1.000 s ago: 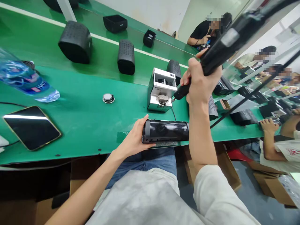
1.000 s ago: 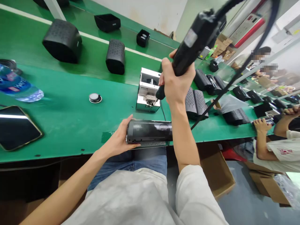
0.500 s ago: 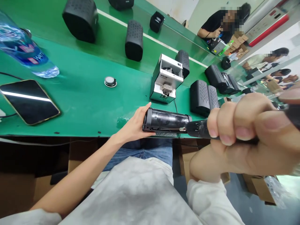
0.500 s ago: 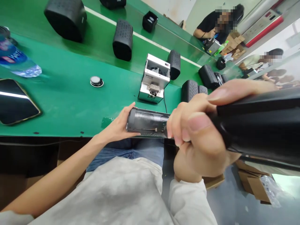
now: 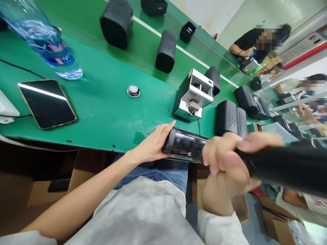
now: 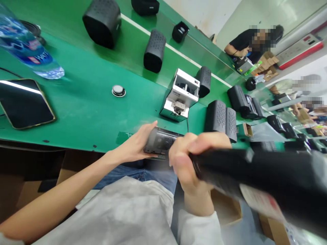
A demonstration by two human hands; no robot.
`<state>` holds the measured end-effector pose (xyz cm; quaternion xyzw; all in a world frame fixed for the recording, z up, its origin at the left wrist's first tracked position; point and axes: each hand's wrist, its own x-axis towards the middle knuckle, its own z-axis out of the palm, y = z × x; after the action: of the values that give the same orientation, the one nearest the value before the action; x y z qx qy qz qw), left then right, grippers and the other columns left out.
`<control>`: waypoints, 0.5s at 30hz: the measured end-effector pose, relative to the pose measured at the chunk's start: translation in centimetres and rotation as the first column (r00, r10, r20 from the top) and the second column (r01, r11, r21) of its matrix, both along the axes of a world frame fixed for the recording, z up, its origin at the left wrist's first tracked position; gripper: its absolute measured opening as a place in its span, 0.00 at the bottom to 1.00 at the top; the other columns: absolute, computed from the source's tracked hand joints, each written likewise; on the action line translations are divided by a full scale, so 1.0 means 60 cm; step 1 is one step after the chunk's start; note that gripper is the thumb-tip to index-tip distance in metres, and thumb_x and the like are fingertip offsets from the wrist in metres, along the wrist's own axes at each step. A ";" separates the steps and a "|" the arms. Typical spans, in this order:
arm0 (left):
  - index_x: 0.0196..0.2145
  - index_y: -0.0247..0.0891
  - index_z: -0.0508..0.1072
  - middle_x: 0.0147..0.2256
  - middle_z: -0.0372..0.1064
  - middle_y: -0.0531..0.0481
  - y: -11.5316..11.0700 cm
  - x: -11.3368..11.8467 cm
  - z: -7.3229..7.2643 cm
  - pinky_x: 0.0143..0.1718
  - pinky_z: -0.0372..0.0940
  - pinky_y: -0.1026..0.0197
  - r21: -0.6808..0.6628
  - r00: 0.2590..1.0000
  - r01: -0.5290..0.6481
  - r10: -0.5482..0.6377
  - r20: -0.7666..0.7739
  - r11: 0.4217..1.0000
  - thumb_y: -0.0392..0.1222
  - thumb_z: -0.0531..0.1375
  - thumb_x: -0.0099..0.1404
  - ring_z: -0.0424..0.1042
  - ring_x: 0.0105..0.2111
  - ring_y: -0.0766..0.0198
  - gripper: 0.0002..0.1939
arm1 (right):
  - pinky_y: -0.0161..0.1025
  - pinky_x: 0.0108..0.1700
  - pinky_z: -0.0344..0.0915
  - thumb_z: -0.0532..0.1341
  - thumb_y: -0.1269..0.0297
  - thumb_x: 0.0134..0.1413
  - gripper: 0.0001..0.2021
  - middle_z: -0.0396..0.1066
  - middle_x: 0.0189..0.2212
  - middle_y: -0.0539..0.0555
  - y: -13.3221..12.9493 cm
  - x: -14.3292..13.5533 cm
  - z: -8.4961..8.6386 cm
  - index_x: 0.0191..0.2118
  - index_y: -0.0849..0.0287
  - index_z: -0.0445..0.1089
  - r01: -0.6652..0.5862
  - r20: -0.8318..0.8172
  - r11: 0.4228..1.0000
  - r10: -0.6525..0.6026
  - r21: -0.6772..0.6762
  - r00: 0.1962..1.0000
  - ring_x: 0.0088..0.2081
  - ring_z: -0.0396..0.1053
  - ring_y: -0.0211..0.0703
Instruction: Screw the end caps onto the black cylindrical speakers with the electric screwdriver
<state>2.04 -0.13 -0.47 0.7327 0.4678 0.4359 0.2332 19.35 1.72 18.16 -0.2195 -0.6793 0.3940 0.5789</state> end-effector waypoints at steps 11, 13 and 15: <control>0.84 0.51 0.26 0.71 0.59 0.28 -0.003 -0.001 0.007 0.67 0.70 0.26 -0.077 1.000 -0.006 0.005 -0.017 0.997 0.50 0.79 0.64 0.65 0.69 0.28 0.74 | 0.33 0.09 0.59 0.67 0.73 0.62 0.14 0.63 0.19 0.39 0.024 0.005 -0.013 0.50 0.48 0.75 -0.231 -0.026 0.973 0.232 0.024 0.972 0.10 0.54 0.33; 0.84 0.52 0.27 0.71 0.59 0.29 -0.002 0.000 0.006 0.67 0.70 0.26 -0.079 1.000 -0.006 0.005 -0.010 0.997 0.50 0.79 0.64 0.65 0.69 0.28 0.74 | 0.33 0.09 0.60 0.67 0.73 0.62 0.14 0.63 0.19 0.39 0.025 0.006 -0.018 0.50 0.48 0.74 -0.211 -0.021 0.977 0.212 0.036 0.977 0.09 0.54 0.33; 0.84 0.53 0.28 0.71 0.59 0.30 -0.002 0.000 0.006 0.68 0.69 0.26 -0.075 1.000 -0.003 0.003 0.006 0.997 0.50 0.79 0.64 0.65 0.70 0.29 0.74 | 0.34 0.10 0.61 0.68 0.71 0.61 0.14 0.64 0.19 0.39 0.020 0.007 -0.021 0.50 0.46 0.74 -0.177 0.010 0.984 0.177 0.019 0.984 0.10 0.56 0.34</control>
<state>2.04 -0.23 -0.12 0.7213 0.4844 0.4204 0.2613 19.75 2.90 16.88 -0.1541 -0.7026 0.4362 0.5407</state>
